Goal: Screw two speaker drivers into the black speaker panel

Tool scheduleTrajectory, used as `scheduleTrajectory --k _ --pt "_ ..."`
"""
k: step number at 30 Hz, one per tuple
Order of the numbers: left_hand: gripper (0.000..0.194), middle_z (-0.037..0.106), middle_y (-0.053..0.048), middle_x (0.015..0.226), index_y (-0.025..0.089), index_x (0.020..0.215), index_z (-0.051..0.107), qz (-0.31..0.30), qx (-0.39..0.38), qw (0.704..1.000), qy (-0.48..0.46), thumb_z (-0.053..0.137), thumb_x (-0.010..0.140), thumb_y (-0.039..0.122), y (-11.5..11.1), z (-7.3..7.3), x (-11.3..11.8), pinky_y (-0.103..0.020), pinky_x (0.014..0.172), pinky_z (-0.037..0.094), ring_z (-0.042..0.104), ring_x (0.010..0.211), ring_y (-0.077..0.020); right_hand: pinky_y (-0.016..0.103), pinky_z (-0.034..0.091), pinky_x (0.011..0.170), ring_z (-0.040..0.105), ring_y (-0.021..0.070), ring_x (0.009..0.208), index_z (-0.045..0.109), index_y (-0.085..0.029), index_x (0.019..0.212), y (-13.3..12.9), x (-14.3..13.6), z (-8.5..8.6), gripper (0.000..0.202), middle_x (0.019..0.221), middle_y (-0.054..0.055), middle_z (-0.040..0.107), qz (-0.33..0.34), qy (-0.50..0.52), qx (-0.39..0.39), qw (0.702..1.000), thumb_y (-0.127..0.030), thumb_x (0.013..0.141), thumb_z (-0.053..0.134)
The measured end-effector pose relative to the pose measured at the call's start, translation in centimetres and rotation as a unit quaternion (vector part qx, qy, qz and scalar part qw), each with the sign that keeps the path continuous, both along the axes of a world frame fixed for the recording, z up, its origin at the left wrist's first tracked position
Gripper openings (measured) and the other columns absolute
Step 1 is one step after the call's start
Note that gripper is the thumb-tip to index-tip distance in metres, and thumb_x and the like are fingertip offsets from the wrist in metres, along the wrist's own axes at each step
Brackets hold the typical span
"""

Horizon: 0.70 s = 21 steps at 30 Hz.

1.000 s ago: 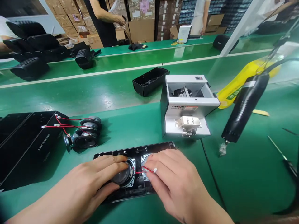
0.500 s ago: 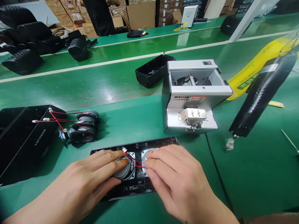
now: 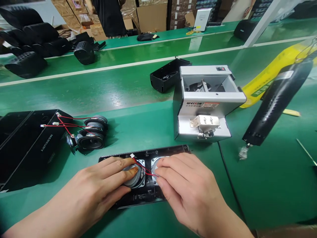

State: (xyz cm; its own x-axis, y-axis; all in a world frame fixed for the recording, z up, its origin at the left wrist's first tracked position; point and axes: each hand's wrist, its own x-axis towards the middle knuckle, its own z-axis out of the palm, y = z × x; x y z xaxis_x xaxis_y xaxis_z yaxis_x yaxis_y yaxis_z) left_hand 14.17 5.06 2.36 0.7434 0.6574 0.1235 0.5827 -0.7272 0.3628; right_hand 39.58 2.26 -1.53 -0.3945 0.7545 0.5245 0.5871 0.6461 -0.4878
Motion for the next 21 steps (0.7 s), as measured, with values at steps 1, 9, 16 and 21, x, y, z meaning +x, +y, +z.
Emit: scheduleTrajectory --k 1,9,16,21 --pt "0.023 0.074 -0.005 0.122 0.020 0.116 0.067 0.000 -0.001 1.000 0.004 0.064 0.095 0.015 0.01 0.01 0.02 -0.045 0.081 0.067 0.072 0.098 -0.0275 0.035 0.045 0.092 0.059 0.0147 0.099 0.072 -0.014 0.105 -0.03 0.02 -0.03 0.019 0.109 0.003 0.071 -0.002 0.000 0.001 1.000 -0.005 0.094 0.060" --pt "0.021 0.075 -0.006 0.120 0.019 0.115 0.069 0.002 0.015 1.000 0.018 0.066 0.094 0.016 -0.06 0.39 0.18 -0.044 0.078 0.068 0.073 0.098 -0.0282 0.034 0.045 0.087 0.058 0.0150 0.097 0.072 -0.013 0.105 0.04 -0.11 -0.07 0.018 0.109 0.003 0.071 -0.001 0.001 0.007 1.000 -0.007 0.095 0.059" --pt "0.022 0.074 -0.008 0.121 0.017 0.116 0.069 -0.026 0.028 0.999 0.017 0.052 0.103 0.021 0.19 0.12 -0.29 -0.043 0.086 0.065 0.072 0.104 -0.0268 0.036 0.048 0.087 0.060 0.0166 0.097 0.072 -0.014 0.106 0.05 0.17 -0.34 0.019 0.110 0.003 0.072 -0.003 -0.001 0.015 1.000 -0.007 0.094 0.060" --pt "0.020 0.074 -0.009 0.120 0.017 0.115 0.070 -0.017 0.014 1.000 0.002 0.056 0.101 0.022 0.09 -0.18 -0.47 -0.042 0.088 0.064 0.071 0.105 -0.0263 0.037 0.050 0.085 0.061 0.0173 0.096 0.072 -0.015 0.107 0.18 -0.36 -0.12 0.019 0.110 0.004 0.072 -0.002 -0.011 0.024 1.000 -0.007 0.094 0.061"
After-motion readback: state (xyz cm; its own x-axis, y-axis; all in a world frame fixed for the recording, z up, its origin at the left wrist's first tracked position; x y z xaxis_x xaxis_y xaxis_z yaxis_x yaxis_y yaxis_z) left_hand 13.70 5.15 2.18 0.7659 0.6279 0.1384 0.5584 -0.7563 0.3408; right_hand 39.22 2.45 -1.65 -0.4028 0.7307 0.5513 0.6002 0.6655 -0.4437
